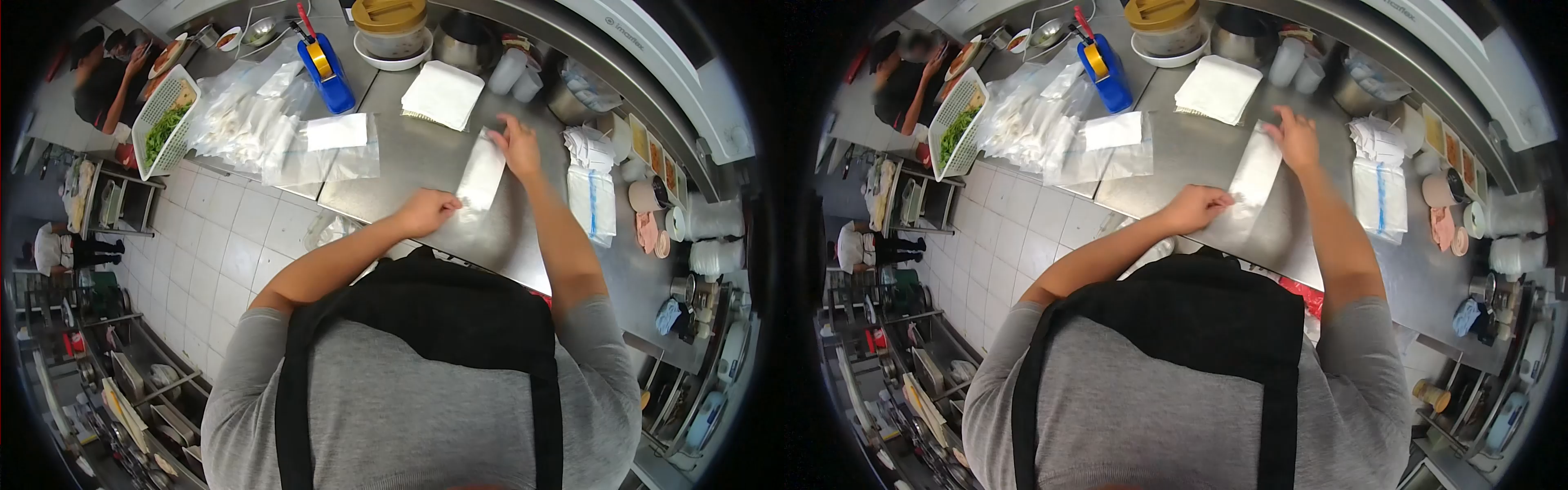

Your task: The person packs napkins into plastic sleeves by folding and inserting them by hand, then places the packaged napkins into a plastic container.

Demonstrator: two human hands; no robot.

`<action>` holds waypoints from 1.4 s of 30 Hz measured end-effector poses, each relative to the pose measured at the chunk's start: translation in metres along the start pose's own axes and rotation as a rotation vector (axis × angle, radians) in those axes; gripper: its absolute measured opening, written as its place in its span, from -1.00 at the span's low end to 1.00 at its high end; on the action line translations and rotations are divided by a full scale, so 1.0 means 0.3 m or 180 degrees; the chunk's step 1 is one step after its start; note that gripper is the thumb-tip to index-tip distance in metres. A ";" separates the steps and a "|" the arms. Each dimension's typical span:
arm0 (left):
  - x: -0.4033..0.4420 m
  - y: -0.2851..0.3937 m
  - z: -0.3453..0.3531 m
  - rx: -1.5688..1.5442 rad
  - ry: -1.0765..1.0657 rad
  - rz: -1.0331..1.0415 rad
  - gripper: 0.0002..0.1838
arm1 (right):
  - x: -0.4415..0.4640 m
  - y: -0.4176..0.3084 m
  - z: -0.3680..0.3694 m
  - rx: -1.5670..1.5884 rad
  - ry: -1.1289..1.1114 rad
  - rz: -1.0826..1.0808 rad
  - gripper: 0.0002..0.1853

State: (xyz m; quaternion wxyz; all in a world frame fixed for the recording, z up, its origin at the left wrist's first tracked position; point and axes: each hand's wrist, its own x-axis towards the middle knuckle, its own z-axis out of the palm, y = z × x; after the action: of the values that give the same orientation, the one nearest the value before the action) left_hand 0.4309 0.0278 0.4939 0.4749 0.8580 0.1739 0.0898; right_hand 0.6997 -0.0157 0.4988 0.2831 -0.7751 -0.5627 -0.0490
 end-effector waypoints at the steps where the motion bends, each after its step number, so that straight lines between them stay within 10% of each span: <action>1: 0.014 0.015 0.038 -0.0258 0.0088 -0.0070 -0.78 | 0.024 -0.018 -0.031 -0.0055 0.0266 -0.0166 -0.65; 4: 0.039 0.051 0.085 -0.0094 -0.0003 -0.0361 -0.78 | 0.036 -0.085 -0.115 -0.0204 0.0736 -0.0354 -0.70; 13: 0.003 -0.019 0.064 0.1625 0.0441 0.1905 -0.73 | -0.399 -0.226 -0.119 0.0635 0.0658 -0.0308 -0.73; 34: 0.141 0.045 0.000 0.1353 0.0429 0.1606 -0.59 | -0.615 -0.350 -0.074 0.0447 0.0708 0.0027 -0.85; 42: 0.175 -0.038 0.023 0.1659 0.0476 0.2376 -0.88 | -0.622 -0.366 -0.076 0.0112 0.0536 -0.0301 -0.86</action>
State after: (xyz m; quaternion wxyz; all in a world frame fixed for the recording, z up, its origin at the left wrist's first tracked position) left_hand 0.4792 0.0481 0.4799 0.1645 0.9439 -0.0965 0.2697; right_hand 0.5389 -0.1619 0.4864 0.3404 -0.7357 -0.5737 -0.1174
